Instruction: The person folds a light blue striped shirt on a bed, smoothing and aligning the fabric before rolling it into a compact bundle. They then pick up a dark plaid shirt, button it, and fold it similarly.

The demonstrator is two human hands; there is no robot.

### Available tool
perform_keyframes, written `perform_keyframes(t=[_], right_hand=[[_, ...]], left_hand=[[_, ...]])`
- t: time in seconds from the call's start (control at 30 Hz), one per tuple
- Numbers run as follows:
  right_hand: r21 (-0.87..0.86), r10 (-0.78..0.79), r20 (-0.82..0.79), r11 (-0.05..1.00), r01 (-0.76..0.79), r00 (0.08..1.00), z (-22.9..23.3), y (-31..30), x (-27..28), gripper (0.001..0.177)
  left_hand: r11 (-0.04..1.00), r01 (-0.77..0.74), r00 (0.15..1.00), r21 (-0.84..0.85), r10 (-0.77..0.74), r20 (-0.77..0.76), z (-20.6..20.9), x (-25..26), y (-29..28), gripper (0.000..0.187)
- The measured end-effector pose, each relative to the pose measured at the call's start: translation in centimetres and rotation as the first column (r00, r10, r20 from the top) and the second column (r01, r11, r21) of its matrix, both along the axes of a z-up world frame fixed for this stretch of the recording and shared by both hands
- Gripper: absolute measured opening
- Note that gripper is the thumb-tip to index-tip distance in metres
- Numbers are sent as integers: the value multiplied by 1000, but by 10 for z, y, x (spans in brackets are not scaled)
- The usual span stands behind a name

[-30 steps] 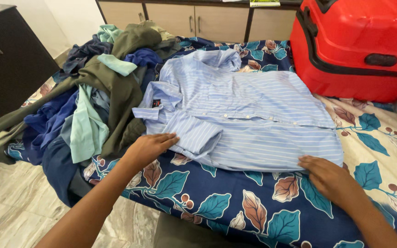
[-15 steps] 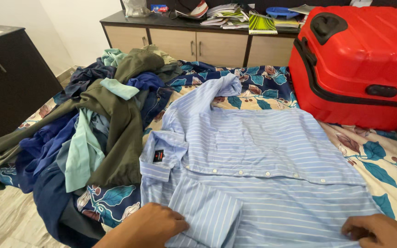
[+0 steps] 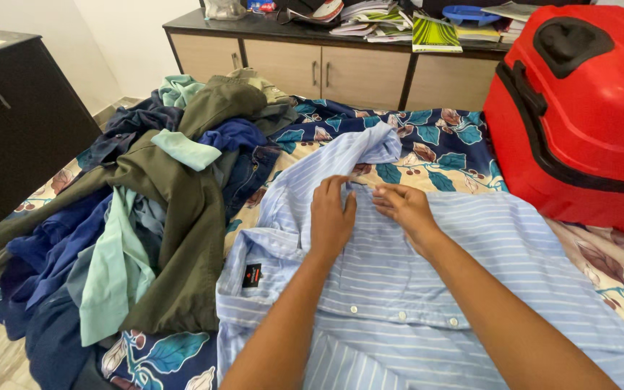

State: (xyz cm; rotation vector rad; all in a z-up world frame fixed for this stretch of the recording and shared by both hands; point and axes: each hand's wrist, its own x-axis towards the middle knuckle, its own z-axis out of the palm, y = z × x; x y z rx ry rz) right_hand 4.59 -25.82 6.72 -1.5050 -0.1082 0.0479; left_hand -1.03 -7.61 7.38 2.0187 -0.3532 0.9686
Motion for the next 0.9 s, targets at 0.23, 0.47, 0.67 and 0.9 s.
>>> perform_keyframes(t=[0.23,0.47,0.67,0.9], right_hand=[[459,13,-277,880,120,961,-41,53,152,36],[629,323,-333,776,-47,886,-62,88,262,35],[614,9,-224,778,134,975,8,58,329,48],[575,178,250,764,-294,952,125,11,224,50]], left_hand=[[989,-147,988,26,148,-49,-26,21,6,41],[975,-170,959,140,196,-204,-24,27,10,41],[968,-168,960,187,204,-193,-25,27,15,43],[939,-207,948,276,263,-182,-31,27,12,51]])
